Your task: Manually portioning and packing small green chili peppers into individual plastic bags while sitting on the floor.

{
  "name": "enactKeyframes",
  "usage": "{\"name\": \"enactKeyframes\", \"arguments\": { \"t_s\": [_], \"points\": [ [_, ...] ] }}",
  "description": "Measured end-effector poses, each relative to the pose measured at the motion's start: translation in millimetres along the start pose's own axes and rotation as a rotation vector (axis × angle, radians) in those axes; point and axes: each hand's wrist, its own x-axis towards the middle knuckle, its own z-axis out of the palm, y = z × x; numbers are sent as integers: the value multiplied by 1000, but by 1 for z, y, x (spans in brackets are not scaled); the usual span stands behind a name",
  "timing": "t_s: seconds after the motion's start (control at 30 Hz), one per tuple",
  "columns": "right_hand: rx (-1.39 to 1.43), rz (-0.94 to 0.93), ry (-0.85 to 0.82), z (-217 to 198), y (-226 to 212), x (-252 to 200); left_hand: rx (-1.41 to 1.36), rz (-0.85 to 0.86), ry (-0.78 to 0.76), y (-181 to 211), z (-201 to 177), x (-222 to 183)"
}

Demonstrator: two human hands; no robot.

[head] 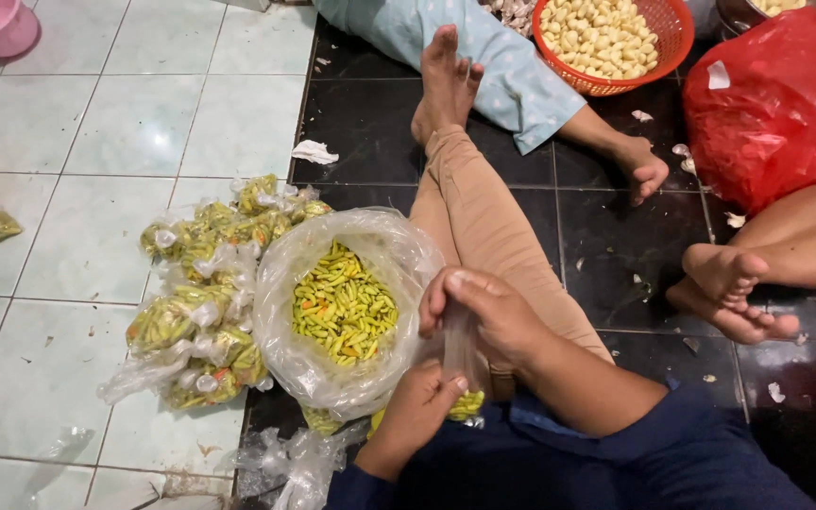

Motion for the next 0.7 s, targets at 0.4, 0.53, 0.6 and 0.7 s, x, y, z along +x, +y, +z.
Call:
{"name": "enactKeyframes", "arguments": {
  "t_s": [0.4,0.53,0.6,0.7],
  "points": [
    [-407,9,-184,-18,28,4,-226,-21,-161,-6,-4,-10],
    [-88,-104,16,7,-21,-1,-164,-37,-395,-4,-2,-11],
    [-58,-147,28,6,-28,-4,-201,-88,-384,1,5,-9],
    [-211,-280,13,4,-29,-10,-202,-131,-264,-24,10,-7]
  ]
}}
